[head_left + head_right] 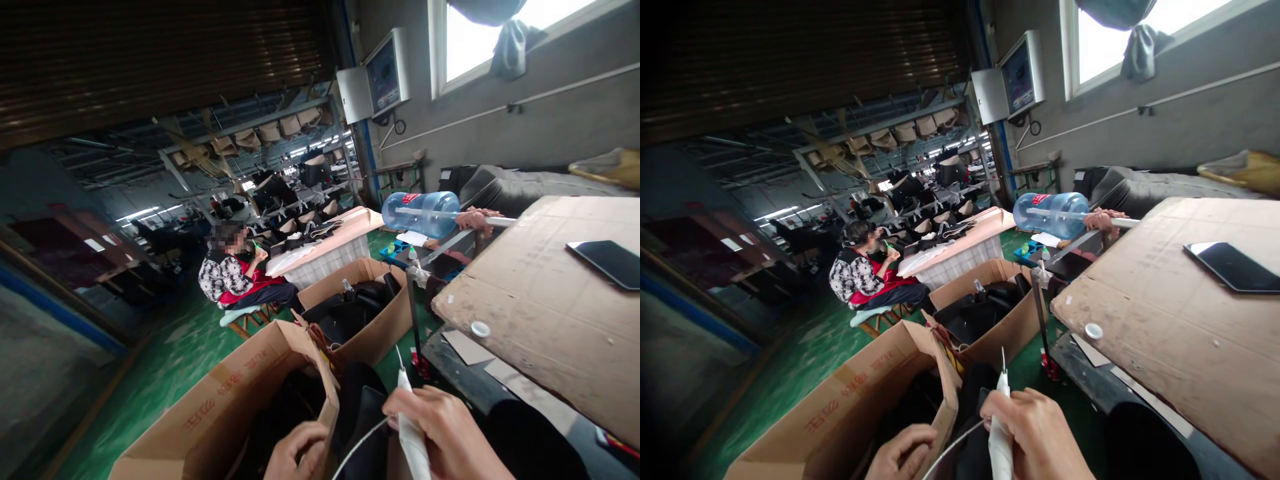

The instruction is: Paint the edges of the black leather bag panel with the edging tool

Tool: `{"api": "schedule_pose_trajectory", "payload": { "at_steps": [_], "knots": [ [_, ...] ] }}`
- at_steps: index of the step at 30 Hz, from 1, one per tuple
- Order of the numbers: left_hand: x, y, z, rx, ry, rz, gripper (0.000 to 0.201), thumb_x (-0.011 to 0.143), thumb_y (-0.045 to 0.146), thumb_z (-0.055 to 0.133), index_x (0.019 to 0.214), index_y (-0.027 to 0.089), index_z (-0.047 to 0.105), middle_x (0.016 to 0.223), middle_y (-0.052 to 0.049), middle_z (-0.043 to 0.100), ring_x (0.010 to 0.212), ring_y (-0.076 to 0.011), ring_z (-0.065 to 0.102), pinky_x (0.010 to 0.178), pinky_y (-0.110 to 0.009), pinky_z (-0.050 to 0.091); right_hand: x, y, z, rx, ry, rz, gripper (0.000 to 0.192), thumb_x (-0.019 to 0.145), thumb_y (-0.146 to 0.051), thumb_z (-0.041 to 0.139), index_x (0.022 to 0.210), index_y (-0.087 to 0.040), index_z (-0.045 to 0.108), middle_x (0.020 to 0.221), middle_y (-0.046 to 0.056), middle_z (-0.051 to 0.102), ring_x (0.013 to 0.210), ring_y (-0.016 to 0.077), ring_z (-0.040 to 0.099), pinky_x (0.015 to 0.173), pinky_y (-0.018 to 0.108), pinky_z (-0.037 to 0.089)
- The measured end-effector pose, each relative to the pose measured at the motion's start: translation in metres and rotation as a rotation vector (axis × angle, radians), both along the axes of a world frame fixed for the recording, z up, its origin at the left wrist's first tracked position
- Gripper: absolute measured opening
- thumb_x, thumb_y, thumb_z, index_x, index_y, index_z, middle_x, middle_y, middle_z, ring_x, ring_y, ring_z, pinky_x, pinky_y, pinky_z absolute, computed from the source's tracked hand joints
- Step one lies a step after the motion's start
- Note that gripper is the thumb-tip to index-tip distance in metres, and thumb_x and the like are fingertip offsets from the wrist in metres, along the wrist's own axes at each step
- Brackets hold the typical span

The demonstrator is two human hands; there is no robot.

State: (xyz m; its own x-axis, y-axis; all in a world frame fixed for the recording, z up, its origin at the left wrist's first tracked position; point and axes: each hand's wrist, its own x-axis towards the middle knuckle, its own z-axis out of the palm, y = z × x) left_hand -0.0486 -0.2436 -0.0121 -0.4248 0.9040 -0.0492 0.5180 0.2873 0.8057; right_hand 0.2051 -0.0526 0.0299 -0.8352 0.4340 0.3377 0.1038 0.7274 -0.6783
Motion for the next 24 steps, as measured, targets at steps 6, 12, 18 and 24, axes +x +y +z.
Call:
{"api": "schedule_pose_trajectory", "payload": {
  "at_steps": [6, 12, 18, 24],
  "knots": [
    [0.025, 0.058, 0.028, 0.224, -0.297, -0.271, 0.063, 0.083, 0.075, 0.061, 0.117, 0.025, 0.079, 0.126, -0.013, 0.073, 0.120, -0.0345, 0.064, 0.108, -0.042, 0.046, 0.000, 0.006, -0.002, -0.030, 0.016, -0.065, 0.026, 0.074, -0.007, 0.053, 0.092, -0.023, 0.062, 0.083, -0.002, 0.067, 0.077, 0.0163, 0.063, 0.068, 0.025, 0.036],
    [0.064, 0.100, 0.024, 0.191, -0.495, -0.321, 0.064, 0.078, 0.071, 0.072, 0.114, 0.018, 0.078, 0.110, -0.012, 0.073, 0.106, -0.0313, 0.066, 0.098, -0.038, 0.049, 0.005, 0.020, -0.023, -0.084, 0.014, -0.164, 0.021, 0.081, -0.009, 0.050, 0.091, -0.022, 0.063, 0.077, -0.002, 0.066, 0.072, 0.0158, 0.064, 0.065, 0.024, 0.037],
    [0.077, 0.118, 0.010, 0.183, -0.606, -0.330, 0.069, 0.070, 0.072, 0.079, 0.108, 0.015, 0.078, 0.101, -0.011, 0.074, 0.098, -0.0285, 0.068, 0.087, -0.033, 0.050, 0.003, 0.023, -0.031, -0.080, 0.037, -0.199, 0.016, 0.078, -0.014, 0.048, 0.085, -0.021, 0.060, 0.068, -0.003, 0.060, 0.064, 0.0154, 0.058, 0.061, 0.024, 0.034],
    [0.070, 0.117, 0.045, 0.146, -0.579, -0.537, 0.083, 0.070, 0.071, 0.079, 0.134, 0.020, 0.067, 0.129, -0.012, 0.069, 0.123, -0.0346, 0.061, 0.109, -0.041, 0.043, -0.002, 0.025, -0.032, -0.160, 0.108, -0.189, 0.018, 0.079, -0.016, 0.047, 0.088, -0.020, 0.061, 0.068, -0.003, 0.061, 0.061, 0.0144, 0.057, 0.060, 0.023, 0.033]
  ]
}}
